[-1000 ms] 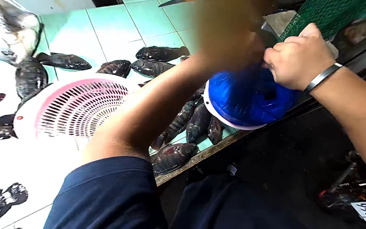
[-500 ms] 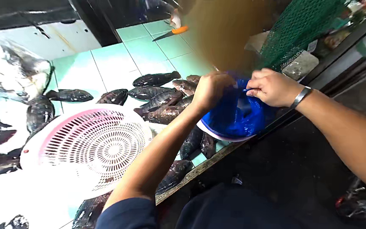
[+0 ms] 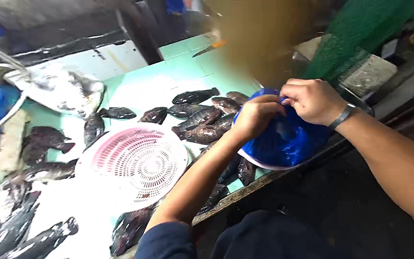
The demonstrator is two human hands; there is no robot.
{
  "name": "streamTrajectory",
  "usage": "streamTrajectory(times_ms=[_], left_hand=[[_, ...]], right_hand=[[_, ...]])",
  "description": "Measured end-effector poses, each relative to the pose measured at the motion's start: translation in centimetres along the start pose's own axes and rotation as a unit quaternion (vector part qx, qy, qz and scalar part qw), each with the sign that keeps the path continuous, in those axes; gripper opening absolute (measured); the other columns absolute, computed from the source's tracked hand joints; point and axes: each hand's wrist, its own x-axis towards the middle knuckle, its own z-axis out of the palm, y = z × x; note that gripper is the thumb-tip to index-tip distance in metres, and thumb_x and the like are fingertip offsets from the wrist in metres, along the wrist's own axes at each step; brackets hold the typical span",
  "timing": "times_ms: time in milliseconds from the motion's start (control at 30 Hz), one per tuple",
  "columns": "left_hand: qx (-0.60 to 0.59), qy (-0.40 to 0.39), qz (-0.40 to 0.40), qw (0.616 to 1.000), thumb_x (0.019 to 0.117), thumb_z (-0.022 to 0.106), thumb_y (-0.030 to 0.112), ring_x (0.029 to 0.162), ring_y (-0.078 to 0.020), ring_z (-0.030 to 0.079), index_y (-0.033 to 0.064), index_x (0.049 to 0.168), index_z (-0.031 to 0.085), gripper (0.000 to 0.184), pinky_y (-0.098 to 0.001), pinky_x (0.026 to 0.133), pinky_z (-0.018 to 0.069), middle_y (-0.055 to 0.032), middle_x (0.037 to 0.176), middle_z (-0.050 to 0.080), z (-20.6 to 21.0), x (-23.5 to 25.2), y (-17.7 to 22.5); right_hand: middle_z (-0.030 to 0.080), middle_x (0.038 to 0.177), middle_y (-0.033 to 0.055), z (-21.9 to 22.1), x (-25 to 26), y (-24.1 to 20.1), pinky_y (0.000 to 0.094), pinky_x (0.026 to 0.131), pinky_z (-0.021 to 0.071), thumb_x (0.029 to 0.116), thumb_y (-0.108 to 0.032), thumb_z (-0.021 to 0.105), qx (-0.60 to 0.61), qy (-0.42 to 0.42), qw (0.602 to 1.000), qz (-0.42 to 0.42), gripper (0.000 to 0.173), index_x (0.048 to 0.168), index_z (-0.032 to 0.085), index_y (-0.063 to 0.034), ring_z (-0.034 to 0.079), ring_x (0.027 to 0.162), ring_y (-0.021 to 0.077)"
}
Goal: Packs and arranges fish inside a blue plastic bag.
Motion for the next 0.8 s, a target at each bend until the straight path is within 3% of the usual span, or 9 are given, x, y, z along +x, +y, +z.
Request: streamTrajectory(times_ms=[67,133,233,333,400,467,533,667,800], left_hand=[[0.038,0.004,0.037,0.999,0.092,0.063,-0.003,0.095,-0.0229,0.07,0.0097,0.093,0.081,0.022,-0.0398,0.088,0.0553,-0.0101,0.097,0.076,0.5,0.2,-0.6],[0.035,-0.006,0.027,0.999,0.0916,0.064,-0.001,0.088,-0.0205,0.07,0.0105,0.095,0.082,0.021,-0.0386,0.085,0.0546,-0.0069,0.091,0.077,0.2,0.4,-0.9],[-0.01,-0.011,-0.044,0.999,0.0896,0.071,0.005,0.083,-0.0161,0.072,0.008,0.095,0.081,0.012,-0.039,0.08,0.0573,-0.006,0.087,0.077,-0.1,1.0,-0.5],[-0.043,-0.018,-0.09,0.995,0.0885,0.073,0.008,0.068,-0.0145,0.067,0.0029,0.086,0.075,0.006,-0.0378,0.067,0.0542,-0.0067,0.075,0.071,-0.1,1.7,-0.7],[-0.053,-0.047,-0.113,0.991,0.0893,0.074,0.01,0.072,-0.0144,0.068,0.0031,0.089,0.076,0.007,-0.0386,0.07,0.0559,-0.0067,0.078,0.073,-0.4,2.0,-0.7],[-0.058,-0.075,-0.134,0.986,0.0904,0.073,0.009,0.08,-0.0142,0.072,0.0044,0.098,0.078,0.01,-0.0389,0.077,0.058,-0.0069,0.087,0.076,-0.9,2.2,-0.5],[-0.055,-0.097,-0.146,0.983,0.0919,0.071,0.009,0.083,-0.014,0.072,0.0054,0.102,0.079,0.013,-0.0378,0.08,0.0578,-0.0067,0.091,0.077,-1.2,2.5,-0.2],[-0.05,-0.114,-0.136,0.983,0.0955,0.069,0.012,0.083,-0.0111,0.072,0.0061,0.106,0.078,0.015,-0.0337,0.079,0.0582,-0.005,0.093,0.077,-1.3,2.5,-0.2],[-0.05,-0.119,-0.131,0.983,0.0989,0.064,0.01,0.09,-0.0129,0.072,0.0047,0.112,0.076,0.018,-0.0348,0.086,0.0577,-0.0071,0.099,0.077,-1.4,2.2,-0.2]], right_hand=[[0.069,0.105,0.0147,0.4,0.9,-1.0,0.061,0.066,0.054,0.1031,-0.012,0.051,-0.011,0.032,0.999,-0.035,0.018,0.099,0.067,-0.0062,0.07,0.087,0.0373],[0.07,0.107,0.0178,1.1,1.0,-0.9,0.0618,0.071,0.0546,0.1033,-0.013,0.05,0.006,0.071,0.997,-0.04,0.021,0.103,0.069,-0.0032,0.07,0.091,0.0391],[0.067,0.112,0.0204,2.1,-0.1,-0.5,0.0501,0.085,0.0567,0.1069,-0.02,0.051,0.057,0.142,0.987,-0.057,0.027,0.114,0.068,0.0,0.068,0.1,0.0332],[0.064,0.111,0.0198,2.2,-1.5,-0.3,0.0433,0.089,0.0567,0.1045,-0.03,0.055,0.077,0.148,0.978,-0.126,0.037,0.119,0.067,0.0013,0.065,0.1,0.0289],[0.063,0.111,0.02,2.4,-2.1,-0.2,0.0469,0.087,0.0562,0.0982,-0.03,0.064,0.053,0.132,0.979,-0.145,0.035,0.12,0.071,-0.0031,0.064,0.102,0.0331],[0.062,0.112,0.0216,2.4,-2.3,-0.1,0.0491,0.086,0.0567,0.0949,-0.015,0.065,0.01,0.124,0.981,-0.149,0.029,0.12,0.073,-0.0057,0.064,0.102,0.0368],[0.065,0.111,0.0225,2.3,-2.4,0.1,0.0487,0.085,0.0579,0.0964,-0.006,0.062,-0.027,0.134,0.978,-0.157,0.023,0.115,0.074,-0.0048,0.066,0.101,0.0386],[0.068,0.107,0.0211,2.4,-2.4,0.2,0.0453,0.083,0.0581,0.0985,-0.002,0.06,-0.075,0.167,0.967,-0.177,0.019,0.111,0.074,-0.0017,0.067,0.096,0.0369],[0.068,0.102,0.0229,2.4,-1.8,0.2,0.0451,0.079,0.0579,0.0992,0.002,0.055,-0.102,0.174,0.963,-0.181,0.019,0.106,0.072,0.0008,0.068,0.091,0.0382]])
